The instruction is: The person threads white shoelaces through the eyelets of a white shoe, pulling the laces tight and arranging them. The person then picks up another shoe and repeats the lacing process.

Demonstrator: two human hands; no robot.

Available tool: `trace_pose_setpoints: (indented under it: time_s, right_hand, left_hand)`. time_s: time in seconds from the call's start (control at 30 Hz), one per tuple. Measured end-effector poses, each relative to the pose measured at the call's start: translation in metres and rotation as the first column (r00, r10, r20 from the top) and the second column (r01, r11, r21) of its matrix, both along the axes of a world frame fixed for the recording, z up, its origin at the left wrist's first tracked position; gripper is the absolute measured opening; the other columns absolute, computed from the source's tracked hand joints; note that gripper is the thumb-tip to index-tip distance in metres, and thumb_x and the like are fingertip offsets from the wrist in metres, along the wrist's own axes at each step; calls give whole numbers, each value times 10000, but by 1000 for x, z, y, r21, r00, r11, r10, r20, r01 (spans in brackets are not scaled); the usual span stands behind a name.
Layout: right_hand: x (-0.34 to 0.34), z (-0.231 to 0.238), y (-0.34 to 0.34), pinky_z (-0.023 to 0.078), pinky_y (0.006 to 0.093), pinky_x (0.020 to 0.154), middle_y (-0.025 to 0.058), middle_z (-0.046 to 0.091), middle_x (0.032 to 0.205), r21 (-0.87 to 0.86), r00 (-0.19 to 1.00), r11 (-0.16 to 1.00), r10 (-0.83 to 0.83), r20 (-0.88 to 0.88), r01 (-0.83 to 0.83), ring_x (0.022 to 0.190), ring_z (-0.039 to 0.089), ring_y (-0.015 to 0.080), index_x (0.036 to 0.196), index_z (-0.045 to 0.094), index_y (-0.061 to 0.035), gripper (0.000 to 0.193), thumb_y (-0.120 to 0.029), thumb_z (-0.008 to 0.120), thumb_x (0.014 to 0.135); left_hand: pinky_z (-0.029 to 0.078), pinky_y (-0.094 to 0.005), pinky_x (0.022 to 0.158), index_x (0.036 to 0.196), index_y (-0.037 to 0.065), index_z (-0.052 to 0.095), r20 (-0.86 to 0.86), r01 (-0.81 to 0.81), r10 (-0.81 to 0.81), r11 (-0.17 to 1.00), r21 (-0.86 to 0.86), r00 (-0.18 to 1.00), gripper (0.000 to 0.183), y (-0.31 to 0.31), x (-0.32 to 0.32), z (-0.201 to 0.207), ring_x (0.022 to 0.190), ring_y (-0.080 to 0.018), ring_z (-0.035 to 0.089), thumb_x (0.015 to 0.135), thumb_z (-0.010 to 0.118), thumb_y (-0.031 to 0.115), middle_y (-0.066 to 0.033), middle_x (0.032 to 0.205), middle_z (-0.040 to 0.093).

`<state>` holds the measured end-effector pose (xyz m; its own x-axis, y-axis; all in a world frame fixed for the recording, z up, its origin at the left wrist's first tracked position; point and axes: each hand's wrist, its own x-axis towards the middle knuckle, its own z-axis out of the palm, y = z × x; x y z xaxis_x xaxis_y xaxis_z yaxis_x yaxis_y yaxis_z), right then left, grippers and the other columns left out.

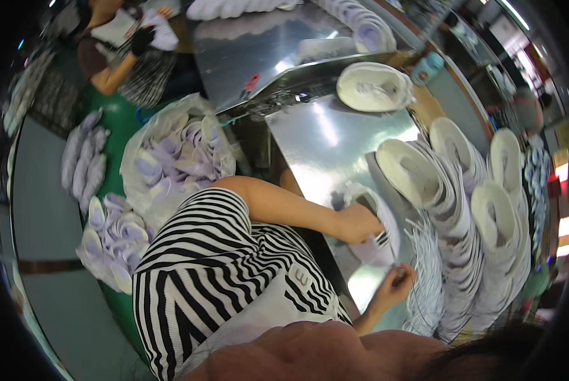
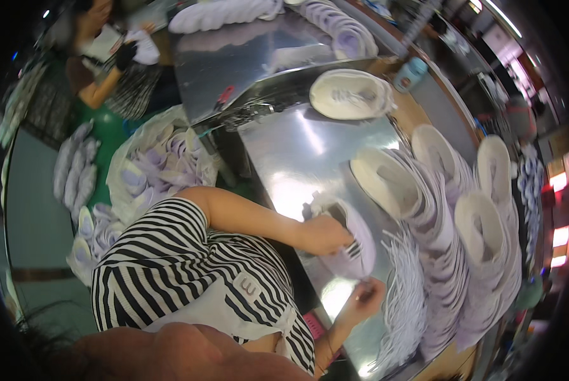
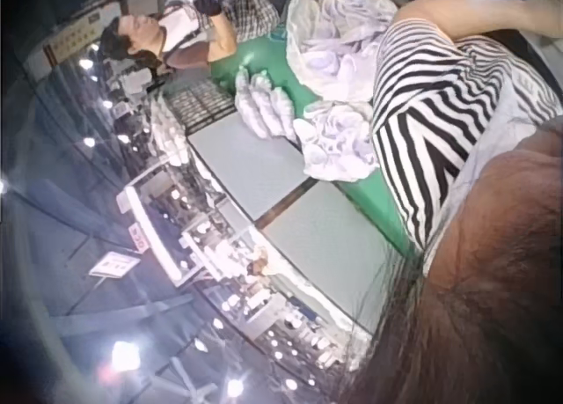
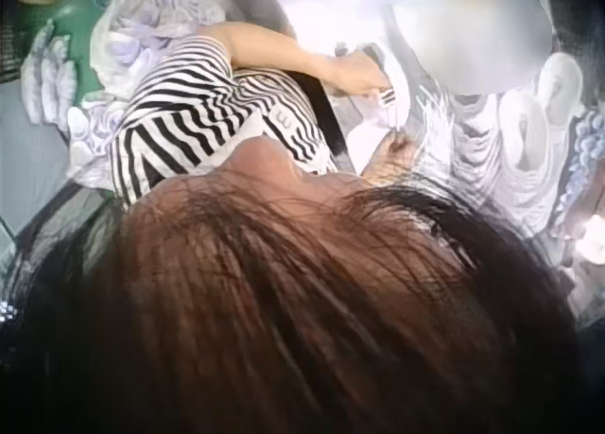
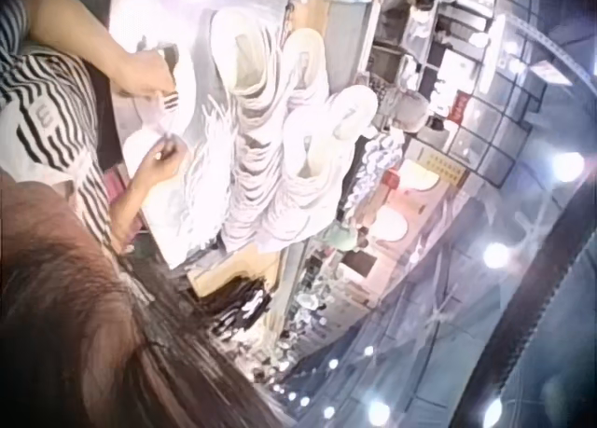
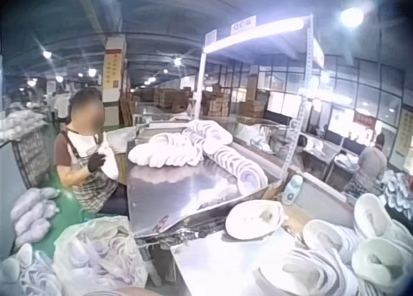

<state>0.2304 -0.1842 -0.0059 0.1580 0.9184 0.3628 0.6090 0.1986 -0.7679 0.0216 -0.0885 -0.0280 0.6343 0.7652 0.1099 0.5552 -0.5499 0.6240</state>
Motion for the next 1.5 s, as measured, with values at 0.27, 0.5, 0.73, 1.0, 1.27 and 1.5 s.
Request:
trace_pose_setpoints:
  time_s: [0.27,0.5,0.73,1.0,1.27,1.5]
  right_hand:
    - [-61,-32,-53,511,355,607,101,675,847,-260,859,820,501,-104,-509,679,638,262,1079,687,-101,318,-75,760,770]
    - [-44,-40,12,366,221,523,-20,614,670,-280,820,954,-243,-517,106,575,451,42,965,712,9,212,-190,730,891]
    - [-46,-44,31,413,207,622,-20,628,725,-375,595,909,-201,-778,-183,673,533,48,944,710,-3,204,-197,734,887]
    - [-46,-57,-9,458,264,775,56,659,967,-237,776,936,57,-628,-261,852,569,100,999,672,-26,166,-158,699,902]
    - [-35,-35,43,463,276,571,86,644,834,-34,912,987,-156,-380,155,625,593,137,947,636,-22,88,-47,690,883]
    - [-32,-44,52,479,248,654,61,683,898,-47,905,983,-182,-385,177,736,599,94,996,650,-23,117,-57,695,893]
  left_hand:
    - [473,-490,764,957,65,575,247,-99,56,981,165,967,171,33,-18,-7,898,-398,606,810,626,135,-174,906,628]
    - [483,-432,720,952,24,615,181,54,-105,962,266,978,196,15,-9,25,826,-367,614,813,719,116,-153,866,631]
    - [506,-420,718,987,18,627,142,116,-157,959,260,977,245,15,-6,33,842,-362,642,787,750,90,-146,906,660]
    - [523,-404,790,1126,84,661,-122,195,-185,978,69,975,316,26,-5,24,935,-346,659,821,720,142,-132,1052,688]
    - [517,-405,797,1079,87,703,8,268,-294,859,-436,956,341,54,-3,19,930,-325,671,785,712,258,-127,984,716]
    - [514,-383,778,995,101,725,-129,125,-165,954,-271,978,320,41,3,16,866,-304,680,768,753,325,-102,919,724]
